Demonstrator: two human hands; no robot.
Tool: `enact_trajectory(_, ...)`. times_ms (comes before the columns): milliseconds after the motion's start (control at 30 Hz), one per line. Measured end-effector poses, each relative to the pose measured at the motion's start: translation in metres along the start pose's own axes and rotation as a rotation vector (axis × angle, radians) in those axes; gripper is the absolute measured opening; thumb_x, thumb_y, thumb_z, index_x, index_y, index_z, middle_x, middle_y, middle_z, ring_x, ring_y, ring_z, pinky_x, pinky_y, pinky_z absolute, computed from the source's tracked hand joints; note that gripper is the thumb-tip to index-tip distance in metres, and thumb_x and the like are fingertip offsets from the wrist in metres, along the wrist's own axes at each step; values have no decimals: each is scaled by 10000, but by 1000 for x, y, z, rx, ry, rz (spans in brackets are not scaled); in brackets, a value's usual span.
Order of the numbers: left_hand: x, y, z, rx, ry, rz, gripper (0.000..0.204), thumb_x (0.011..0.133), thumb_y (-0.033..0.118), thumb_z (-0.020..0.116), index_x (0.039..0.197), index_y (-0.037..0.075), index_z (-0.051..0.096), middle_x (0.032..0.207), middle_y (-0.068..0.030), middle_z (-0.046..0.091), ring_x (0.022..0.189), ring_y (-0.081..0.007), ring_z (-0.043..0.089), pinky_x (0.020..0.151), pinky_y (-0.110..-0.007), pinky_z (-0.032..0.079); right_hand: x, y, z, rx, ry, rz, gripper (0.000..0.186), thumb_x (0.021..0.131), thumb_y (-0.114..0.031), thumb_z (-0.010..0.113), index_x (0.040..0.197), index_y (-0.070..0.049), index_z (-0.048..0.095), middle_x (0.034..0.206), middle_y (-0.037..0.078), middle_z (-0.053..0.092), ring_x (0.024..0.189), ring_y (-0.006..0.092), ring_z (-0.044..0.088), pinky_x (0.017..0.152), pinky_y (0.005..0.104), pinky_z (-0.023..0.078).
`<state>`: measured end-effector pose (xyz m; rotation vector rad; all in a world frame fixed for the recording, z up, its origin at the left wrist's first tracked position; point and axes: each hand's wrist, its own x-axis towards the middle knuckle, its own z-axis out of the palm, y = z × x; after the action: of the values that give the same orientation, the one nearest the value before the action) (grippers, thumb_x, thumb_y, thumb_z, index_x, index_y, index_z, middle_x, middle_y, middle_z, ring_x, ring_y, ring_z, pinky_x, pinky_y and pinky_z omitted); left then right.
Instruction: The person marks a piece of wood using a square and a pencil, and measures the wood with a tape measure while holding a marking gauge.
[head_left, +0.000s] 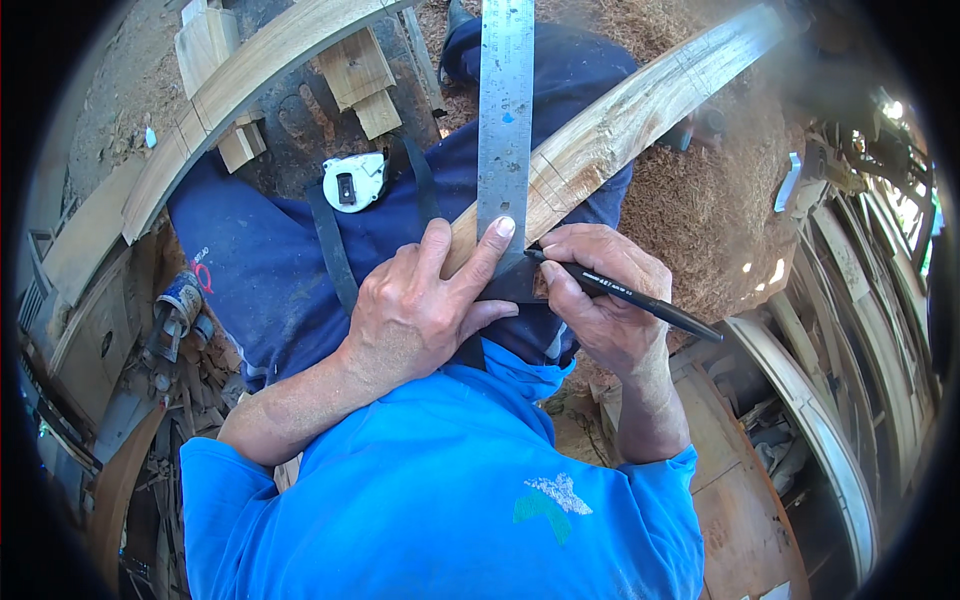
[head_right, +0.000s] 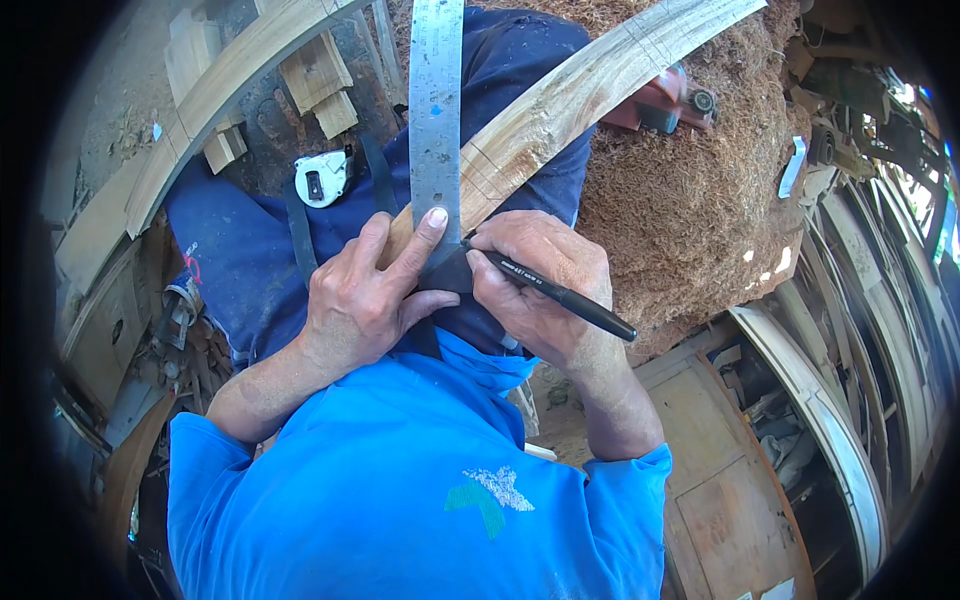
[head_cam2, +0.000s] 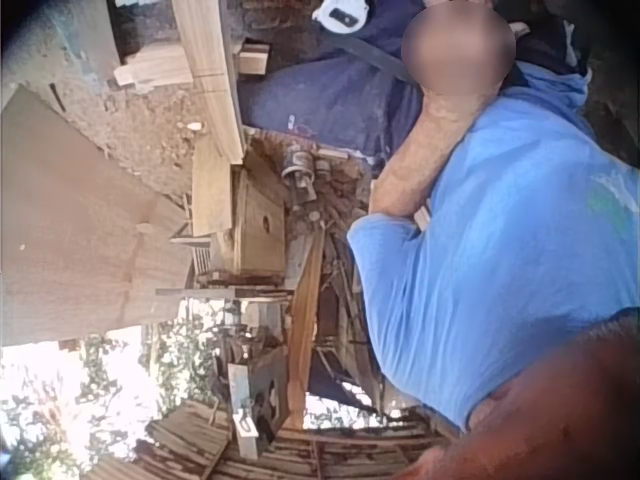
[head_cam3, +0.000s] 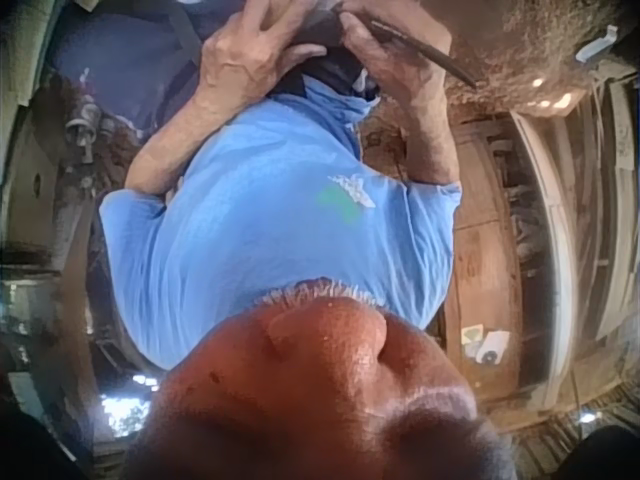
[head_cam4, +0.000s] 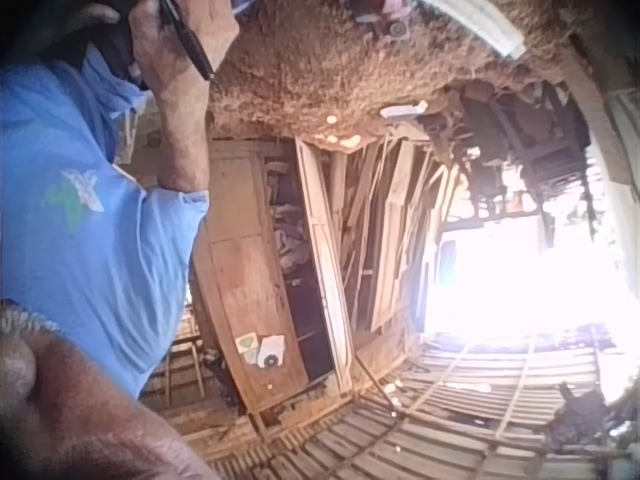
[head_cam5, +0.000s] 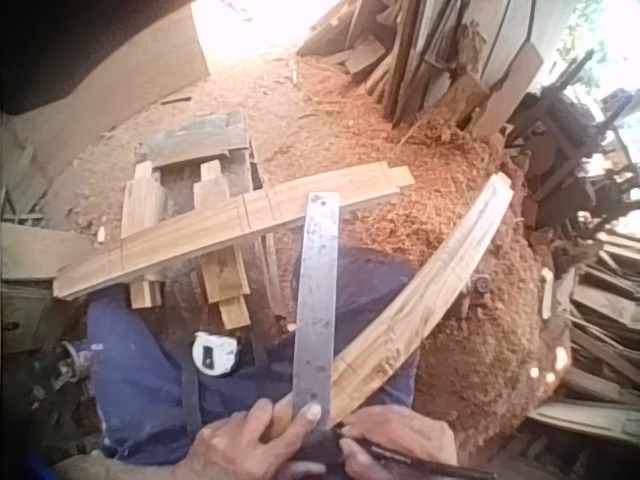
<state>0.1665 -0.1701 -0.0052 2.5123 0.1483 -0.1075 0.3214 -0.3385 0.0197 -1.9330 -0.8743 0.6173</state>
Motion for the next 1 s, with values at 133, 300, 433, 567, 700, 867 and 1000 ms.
enact_trajectory(133, 0, 0, 1, 5, -8, -1, 924, 750, 483, 828, 1554, 180, 487, 1154, -231, 575, 809, -287, 684, 677, -387, 604, -1, 1, 1, -2, 8, -15, 150, 821, -63, 761, 952, -11, 711, 925, 145, 733, 873, 312, 739, 784, 404, 604)
enact_trajectory(300, 2, 1, -2, 3, -26, 3, 919, 755, 464, 831, 1555, 174, 485, 1158, -230, 575, 807, -286, 682, 673, -389, 602, -4, 8, 8, -1, 81, -50, 151, 827, -63, 761, 958, -14, 705, 924, 141, 730, 872, 308, 735, 780, 404, 601)
enact_trajectory(433, 2, 1, -2, -5, -23, 7, 912, 759, 460, 829, 1553, 168, 487, 1162, -227, 576, 802, -285, 680, 668, -389, 602, -1, 5, 4, -35, 36, -66, 148, 827, -54, 763, 956, -17, 700, 923, 141, 727, 864, 310, 731, 770, 407, 598)
enact_trajectory(567, 1, 1, -1, -3, -13, 10, 909, 762, 459, 827, 1552, 166, 487, 1156, -222, 574, 799, -286, 678, 665, -390, 602, -4, 5, 7, -23, 73, -59, 154, 818, -43, 767, 956, -23, 701, 922, 141, 725, 864, 314, 730, 771, 407, 597)
enact_trajectory(700, 1, 1, 0, -13, -12, 10, 912, 764, 457, 827, 1556, 167, 482, 1163, -221, 575, 802, -284, 678, 669, -389, 602, -3, 5, 4, -28, 45, -68, 147, 818, -20, 763, 951, -16, 701, 925, 144, 727, 858, 308, 733, 760, 394, 597)
enact_trajectory(867, 1, -1, 1, 1, -17, 10, 929, 761, 459, 827, 1565, 165, 466, 1163, -214, 576, 804, -278, 675, 677, -387, 602, 15, -1, 4, 6, 202, -17, 126, 832, 19, 740, 954, 15, 707, 910, 160, 731, 820, 279, 740, 734, 363, 593)
enact_trajectory(1000, 2, 1, -1, -12, -8, 17, 932, 759, 460, 827, 1562, 149, 468, 1142, -205, 577, 801, -277, 673, 674, -388, 599, 31, 2, 8, -33, 280, -3, 141, 832, 30, 737, 972, 25, 715, 890, 166, 736, 802, 262, 751, 705, 348, 591)
